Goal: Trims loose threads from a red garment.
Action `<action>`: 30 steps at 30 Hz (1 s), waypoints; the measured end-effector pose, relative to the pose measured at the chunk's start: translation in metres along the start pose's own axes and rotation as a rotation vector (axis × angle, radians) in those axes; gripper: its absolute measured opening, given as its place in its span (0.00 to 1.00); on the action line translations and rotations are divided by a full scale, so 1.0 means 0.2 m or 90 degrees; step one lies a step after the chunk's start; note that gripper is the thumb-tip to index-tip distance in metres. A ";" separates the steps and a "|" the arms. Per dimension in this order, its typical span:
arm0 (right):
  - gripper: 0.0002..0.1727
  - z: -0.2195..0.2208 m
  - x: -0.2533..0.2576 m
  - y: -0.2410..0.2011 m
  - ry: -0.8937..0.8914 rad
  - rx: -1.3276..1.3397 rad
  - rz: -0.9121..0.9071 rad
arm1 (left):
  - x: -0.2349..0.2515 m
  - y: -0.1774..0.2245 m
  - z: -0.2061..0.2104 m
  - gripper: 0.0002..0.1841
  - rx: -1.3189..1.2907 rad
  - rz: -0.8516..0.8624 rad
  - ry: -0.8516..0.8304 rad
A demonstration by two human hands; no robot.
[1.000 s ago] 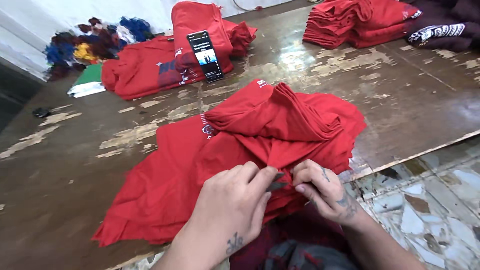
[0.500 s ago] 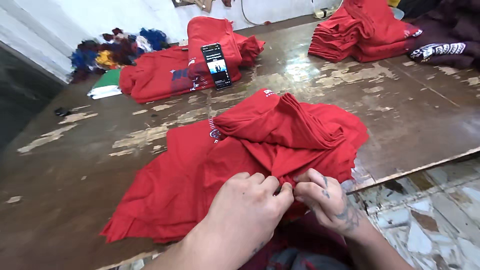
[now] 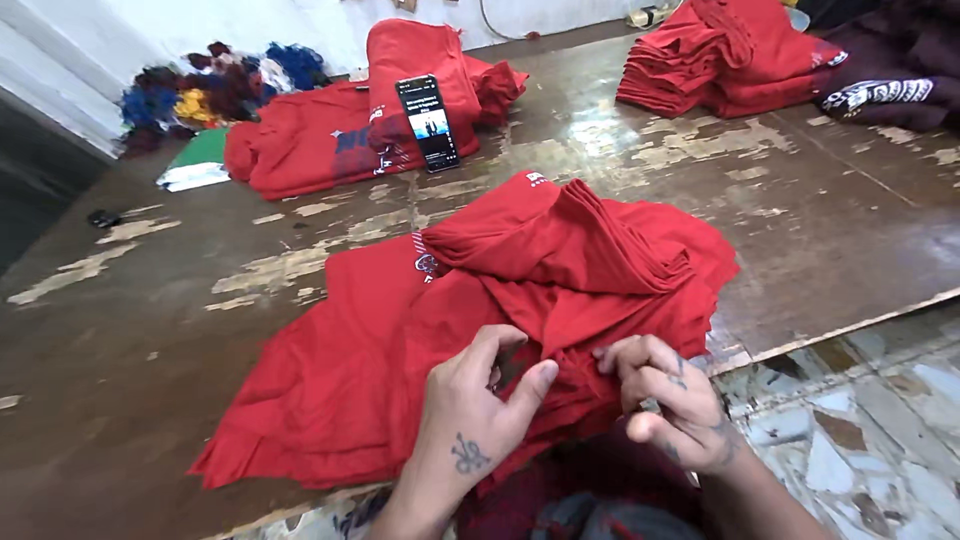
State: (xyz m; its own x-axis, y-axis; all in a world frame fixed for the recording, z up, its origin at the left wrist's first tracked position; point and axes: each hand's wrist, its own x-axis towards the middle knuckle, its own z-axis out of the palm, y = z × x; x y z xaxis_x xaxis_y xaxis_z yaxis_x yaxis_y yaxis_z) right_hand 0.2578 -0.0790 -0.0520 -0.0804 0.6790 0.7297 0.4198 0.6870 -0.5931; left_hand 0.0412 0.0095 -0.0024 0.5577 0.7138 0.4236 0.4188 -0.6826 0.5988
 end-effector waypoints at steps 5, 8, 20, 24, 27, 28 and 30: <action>0.30 0.05 0.07 0.01 -0.008 -0.172 0.081 | -0.03 -0.02 0.17 0.08 -0.471 -0.105 -0.060; 0.16 0.05 0.08 0.03 -0.036 -0.162 0.054 | -0.03 -0.05 0.18 0.06 -0.638 -0.102 -0.060; 0.17 0.01 0.06 -0.06 -0.049 -0.035 0.062 | -0.03 0.08 -0.10 0.16 0.235 0.223 -0.084; 0.15 0.05 0.01 0.00 -0.003 0.005 -0.009 | -0.03 0.10 -0.09 0.16 0.253 0.270 -0.107; 0.15 0.05 0.00 -0.01 -0.016 -0.016 -0.006 | -0.03 0.10 -0.06 0.17 0.221 0.290 -0.099; 0.15 0.05 0.00 -0.01 -0.024 -0.029 -0.004 | -0.03 0.10 -0.05 0.17 0.215 0.286 -0.100; 0.17 0.05 0.03 -0.03 -0.028 -0.049 -0.001 | -0.04 0.09 -0.05 0.16 0.200 0.272 -0.101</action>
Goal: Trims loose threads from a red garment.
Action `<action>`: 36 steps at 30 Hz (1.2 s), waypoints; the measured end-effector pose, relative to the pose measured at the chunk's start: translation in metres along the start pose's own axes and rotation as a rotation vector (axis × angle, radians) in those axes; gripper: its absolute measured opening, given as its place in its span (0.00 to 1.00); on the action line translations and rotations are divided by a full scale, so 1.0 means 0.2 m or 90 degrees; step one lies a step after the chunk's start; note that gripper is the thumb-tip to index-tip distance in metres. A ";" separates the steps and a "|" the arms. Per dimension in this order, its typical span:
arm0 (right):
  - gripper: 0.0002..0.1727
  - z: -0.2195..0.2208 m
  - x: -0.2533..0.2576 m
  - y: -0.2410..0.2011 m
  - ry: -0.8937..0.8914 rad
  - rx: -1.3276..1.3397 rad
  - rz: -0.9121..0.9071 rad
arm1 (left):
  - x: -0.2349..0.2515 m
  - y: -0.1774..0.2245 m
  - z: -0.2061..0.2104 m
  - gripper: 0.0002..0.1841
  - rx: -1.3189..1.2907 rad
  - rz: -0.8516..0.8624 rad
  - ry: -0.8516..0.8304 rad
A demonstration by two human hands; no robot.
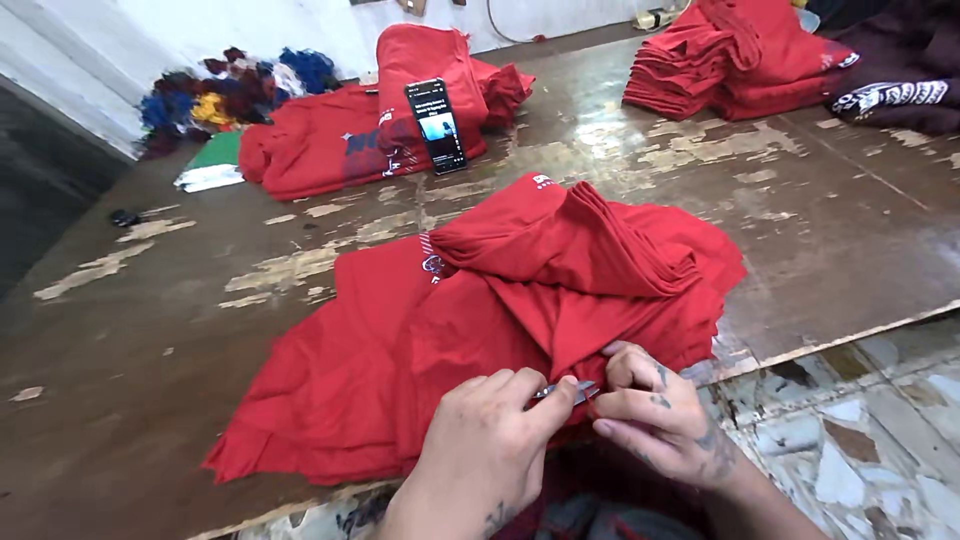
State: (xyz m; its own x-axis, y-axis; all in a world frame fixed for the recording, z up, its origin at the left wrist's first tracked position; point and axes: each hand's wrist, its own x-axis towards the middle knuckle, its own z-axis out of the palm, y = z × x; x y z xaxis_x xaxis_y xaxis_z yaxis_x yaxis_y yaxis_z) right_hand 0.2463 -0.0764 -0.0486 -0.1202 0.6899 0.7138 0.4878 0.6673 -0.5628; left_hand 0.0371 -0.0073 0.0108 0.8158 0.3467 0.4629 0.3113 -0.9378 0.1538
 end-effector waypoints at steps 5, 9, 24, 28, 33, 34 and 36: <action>0.15 0.00 -0.04 0.02 -0.018 0.001 -0.035 | -0.03 -0.01 0.03 0.17 -0.037 -0.017 0.017; 0.22 -0.02 -0.04 0.02 -0.027 0.020 -0.057 | -0.06 -0.02 0.05 0.15 -0.071 -0.046 0.048; 0.25 0.02 0.05 0.01 -0.036 -0.228 0.049 | -0.03 -0.03 0.20 0.13 -0.412 -0.365 0.115; 0.16 -0.01 0.02 0.05 -0.044 -0.077 0.012 | -0.03 -0.05 0.26 0.05 -0.781 -0.347 0.207; 0.19 -0.03 0.00 0.06 -0.025 -0.017 0.047 | -0.04 -0.09 0.28 0.05 -0.931 -0.355 0.225; 0.21 -0.02 0.01 0.06 -0.020 -0.039 0.063 | -0.05 -0.09 0.28 0.05 -0.934 -0.353 0.222; 0.25 0.01 0.03 0.05 -0.016 -0.090 0.077 | -0.05 -0.10 0.28 0.05 -0.940 -0.344 0.218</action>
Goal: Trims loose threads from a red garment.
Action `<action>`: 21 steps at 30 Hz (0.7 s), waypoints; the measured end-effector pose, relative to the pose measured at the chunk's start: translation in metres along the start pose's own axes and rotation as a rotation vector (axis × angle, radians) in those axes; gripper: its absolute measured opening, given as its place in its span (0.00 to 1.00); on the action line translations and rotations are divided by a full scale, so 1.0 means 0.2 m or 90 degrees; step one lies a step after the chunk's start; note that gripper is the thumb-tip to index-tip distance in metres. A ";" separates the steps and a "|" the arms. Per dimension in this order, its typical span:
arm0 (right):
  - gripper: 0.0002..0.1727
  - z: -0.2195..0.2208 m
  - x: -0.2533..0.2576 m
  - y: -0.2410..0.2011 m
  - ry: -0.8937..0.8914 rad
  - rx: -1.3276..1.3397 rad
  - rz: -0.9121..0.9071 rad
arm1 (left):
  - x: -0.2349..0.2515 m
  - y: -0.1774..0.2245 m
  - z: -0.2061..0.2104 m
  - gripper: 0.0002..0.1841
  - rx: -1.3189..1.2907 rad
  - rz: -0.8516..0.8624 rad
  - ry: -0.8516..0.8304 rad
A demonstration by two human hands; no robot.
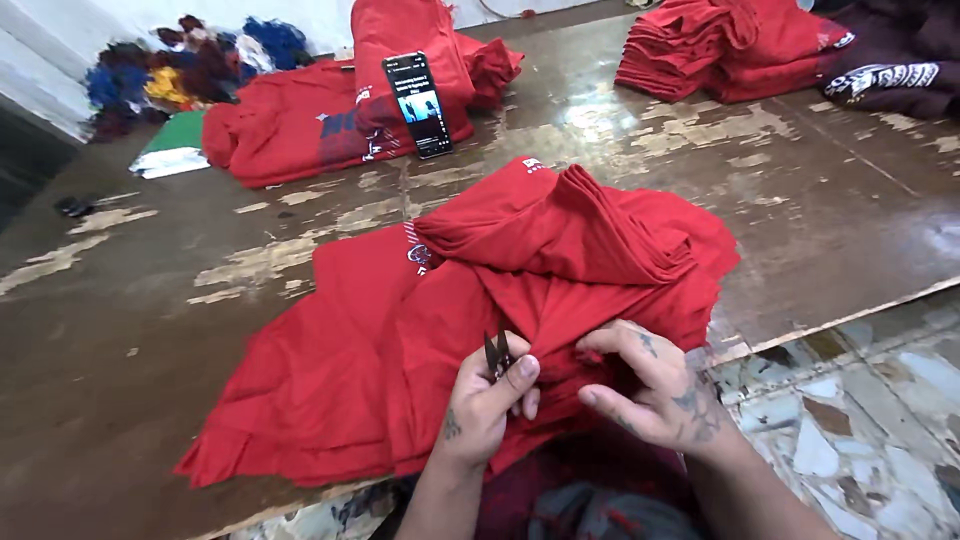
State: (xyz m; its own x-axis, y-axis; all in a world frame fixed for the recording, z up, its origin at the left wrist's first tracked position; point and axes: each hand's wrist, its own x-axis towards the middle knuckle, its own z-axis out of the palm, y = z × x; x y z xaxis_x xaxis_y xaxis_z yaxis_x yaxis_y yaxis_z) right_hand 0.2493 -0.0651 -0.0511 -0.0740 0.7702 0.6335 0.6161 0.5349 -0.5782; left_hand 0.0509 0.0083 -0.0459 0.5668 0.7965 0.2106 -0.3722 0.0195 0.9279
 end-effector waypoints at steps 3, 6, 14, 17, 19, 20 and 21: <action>0.23 0.01 0.01 0.00 0.010 -0.016 -0.036 | 0.00 0.00 -0.01 0.06 -0.009 0.006 -0.010; 0.24 -0.01 0.02 0.01 0.060 0.095 -0.129 | 0.00 0.00 -0.01 0.06 -0.006 0.014 -0.006; 0.16 0.03 0.04 -0.04 0.005 -0.110 -0.110 | -0.02 0.00 -0.01 0.06 0.018 0.011 -0.004; 0.12 -0.04 -0.04 -0.13 0.021 0.031 -0.166 | -0.02 0.01 -0.01 0.06 0.007 0.021 -0.013; 0.15 -0.11 -0.07 -0.20 -0.001 0.088 -0.187 | -0.02 0.00 -0.01 0.06 -0.001 0.024 -0.014; 0.20 -0.13 -0.07 -0.21 -0.007 0.096 -0.196 | -0.02 0.00 -0.01 0.06 -0.002 0.025 -0.015; 0.25 -0.14 -0.05 -0.20 -0.002 0.084 -0.203 | -0.01 0.00 -0.01 0.07 0.001 0.026 -0.017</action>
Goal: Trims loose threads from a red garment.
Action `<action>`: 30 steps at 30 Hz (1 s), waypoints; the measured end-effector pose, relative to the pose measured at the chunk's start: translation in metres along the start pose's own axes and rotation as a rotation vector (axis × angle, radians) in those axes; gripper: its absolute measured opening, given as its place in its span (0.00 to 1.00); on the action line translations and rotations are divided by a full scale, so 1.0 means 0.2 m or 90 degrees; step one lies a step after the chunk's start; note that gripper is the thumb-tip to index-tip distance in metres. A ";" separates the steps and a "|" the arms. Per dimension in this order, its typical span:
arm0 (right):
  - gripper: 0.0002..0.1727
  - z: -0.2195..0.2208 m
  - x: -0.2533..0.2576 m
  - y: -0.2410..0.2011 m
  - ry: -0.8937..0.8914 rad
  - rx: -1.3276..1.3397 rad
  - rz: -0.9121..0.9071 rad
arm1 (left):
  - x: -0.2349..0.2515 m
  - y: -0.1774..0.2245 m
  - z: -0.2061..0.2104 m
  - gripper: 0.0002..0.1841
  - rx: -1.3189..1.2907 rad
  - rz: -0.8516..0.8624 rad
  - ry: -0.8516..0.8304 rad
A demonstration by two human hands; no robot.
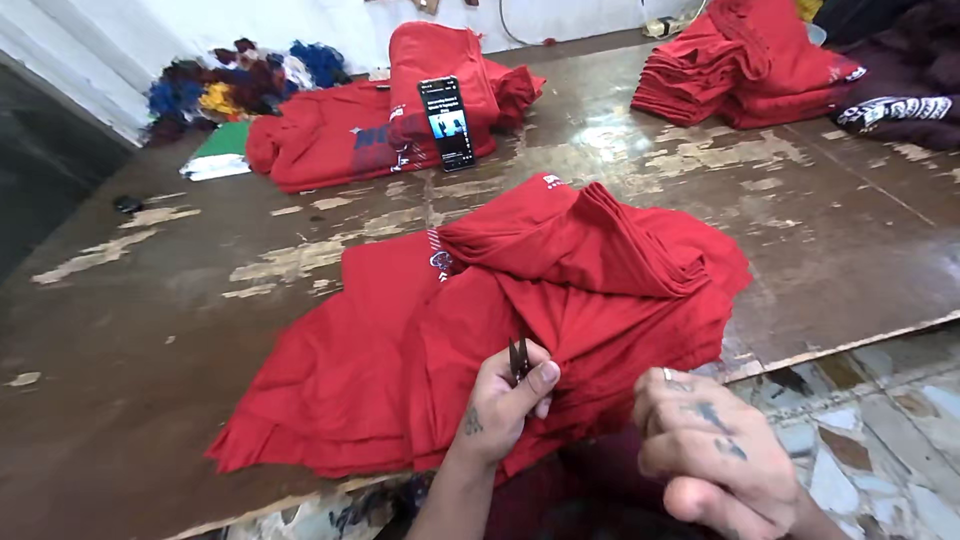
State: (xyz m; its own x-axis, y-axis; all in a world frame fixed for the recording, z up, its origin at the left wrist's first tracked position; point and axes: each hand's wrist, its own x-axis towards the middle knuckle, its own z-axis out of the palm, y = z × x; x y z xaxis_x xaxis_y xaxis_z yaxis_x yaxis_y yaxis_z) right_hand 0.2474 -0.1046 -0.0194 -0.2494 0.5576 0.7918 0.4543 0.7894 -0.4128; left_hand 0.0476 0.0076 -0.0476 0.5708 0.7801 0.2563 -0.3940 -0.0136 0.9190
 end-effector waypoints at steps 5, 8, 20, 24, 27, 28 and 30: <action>0.14 0.06 0.10 0.15 0.042 -0.126 0.037 | 0.00 0.01 0.00 0.07 0.021 0.004 0.009; 0.15 0.14 0.13 0.22 -0.016 -0.195 0.133 | -0.01 0.02 0.00 0.12 0.059 0.092 -0.083; 0.20 0.05 0.09 0.35 -0.014 0.200 0.258 | 0.04 0.03 0.21 0.12 0.596 0.208 0.074; 0.20 0.04 0.09 0.35 -0.013 0.207 0.254 | -0.07 0.13 0.17 0.14 0.428 0.275 -0.126; 0.20 0.03 0.09 0.35 -0.030 0.202 0.252 | -0.16 0.17 0.10 0.15 0.362 0.206 -0.347; 0.20 0.03 0.10 0.35 -0.035 0.203 0.255 | -0.16 0.17 0.09 0.17 0.417 0.188 -0.294; 0.21 0.03 0.10 0.35 -0.043 0.209 0.263 | -0.08 0.15 0.11 0.23 0.529 0.146 -0.081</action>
State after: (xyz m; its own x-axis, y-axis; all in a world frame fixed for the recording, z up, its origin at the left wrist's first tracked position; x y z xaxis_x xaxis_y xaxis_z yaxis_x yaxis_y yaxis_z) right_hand 0.2688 -0.0363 -0.0360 -0.1662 0.8458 0.5070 0.2381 0.5334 -0.8117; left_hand 0.0425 -0.0192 -0.0184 0.6372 0.6273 0.4477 0.1166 -0.6527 0.7486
